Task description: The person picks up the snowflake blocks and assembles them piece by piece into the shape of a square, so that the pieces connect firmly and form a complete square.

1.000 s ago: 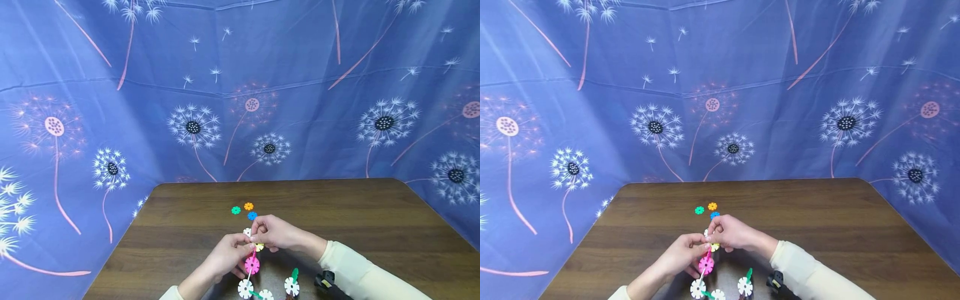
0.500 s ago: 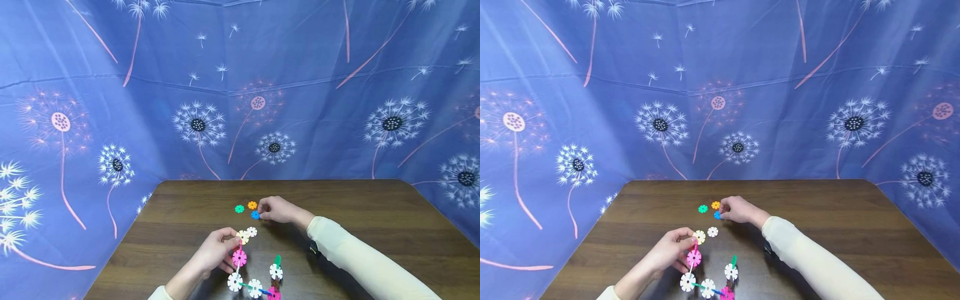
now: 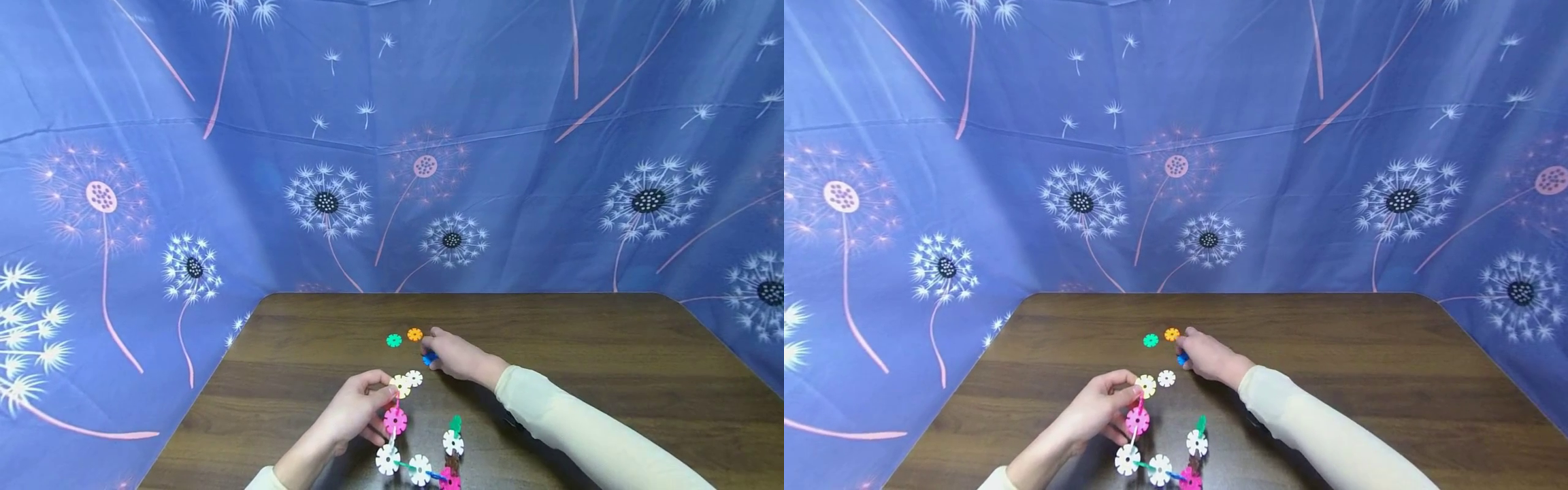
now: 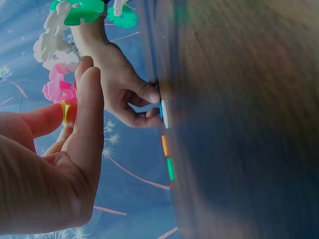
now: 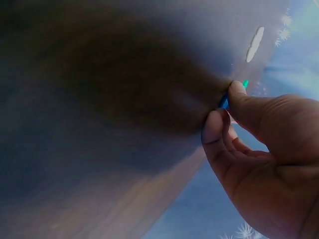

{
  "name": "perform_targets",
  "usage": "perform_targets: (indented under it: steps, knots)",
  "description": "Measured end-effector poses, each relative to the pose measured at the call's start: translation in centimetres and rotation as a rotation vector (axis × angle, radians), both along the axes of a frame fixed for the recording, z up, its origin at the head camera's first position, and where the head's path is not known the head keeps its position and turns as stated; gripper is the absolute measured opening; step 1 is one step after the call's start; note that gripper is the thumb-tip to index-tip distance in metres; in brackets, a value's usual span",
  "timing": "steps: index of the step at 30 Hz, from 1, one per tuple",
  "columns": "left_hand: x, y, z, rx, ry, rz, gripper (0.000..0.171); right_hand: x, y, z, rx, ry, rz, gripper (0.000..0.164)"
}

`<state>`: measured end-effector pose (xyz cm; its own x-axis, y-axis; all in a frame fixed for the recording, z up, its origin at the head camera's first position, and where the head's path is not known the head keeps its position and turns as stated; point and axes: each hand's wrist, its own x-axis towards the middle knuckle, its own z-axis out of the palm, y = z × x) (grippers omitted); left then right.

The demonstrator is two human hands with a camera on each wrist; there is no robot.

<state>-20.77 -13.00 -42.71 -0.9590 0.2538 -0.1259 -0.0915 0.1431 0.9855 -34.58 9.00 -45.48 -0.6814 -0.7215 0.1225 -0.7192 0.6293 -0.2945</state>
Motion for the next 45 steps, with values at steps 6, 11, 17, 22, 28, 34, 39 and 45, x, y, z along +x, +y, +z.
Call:
perform_targets:
  steps: [6,11,17,22,28,34,39,45]
  knots:
    - [-0.1,0.3,0.0,0.003,-0.001,0.000,0.015,0.8,1.7,0.1,-0.027,-0.021,0.034,0.022]
    - [-0.1,0.6,-0.2,0.014,-0.005,-0.004,0.014,2.0,3.2,0.1,-0.175,-0.332,-0.021,0.025]
    - [-0.1,1.1,-0.4,0.022,-0.013,-0.011,0.014,3.9,4.3,-0.2,-0.454,-0.665,-0.034,0.007]
    - [-0.2,1.6,-0.5,0.027,-0.017,-0.006,0.015,6.0,4.4,0.2,-0.648,-0.744,-0.019,0.007]
    - [-0.3,2.2,-0.5,0.045,-0.019,-0.002,0.017,8.1,3.7,1.0,-0.767,-0.712,0.001,0.011]
    - [-0.1,2.8,-0.7,0.048,-0.017,-0.001,0.016,9.1,3.0,1.3,-0.774,-0.604,-0.022,0.009]
    - [0.0,3.2,-0.6,0.072,-0.015,0.021,0.018,9.6,2.8,1.3,-0.782,-0.478,-0.034,0.005]
    - [0.2,3.5,-0.4,0.092,0.001,0.070,0.023,9.7,2.5,1.3,-0.782,-0.354,-0.015,0.006]
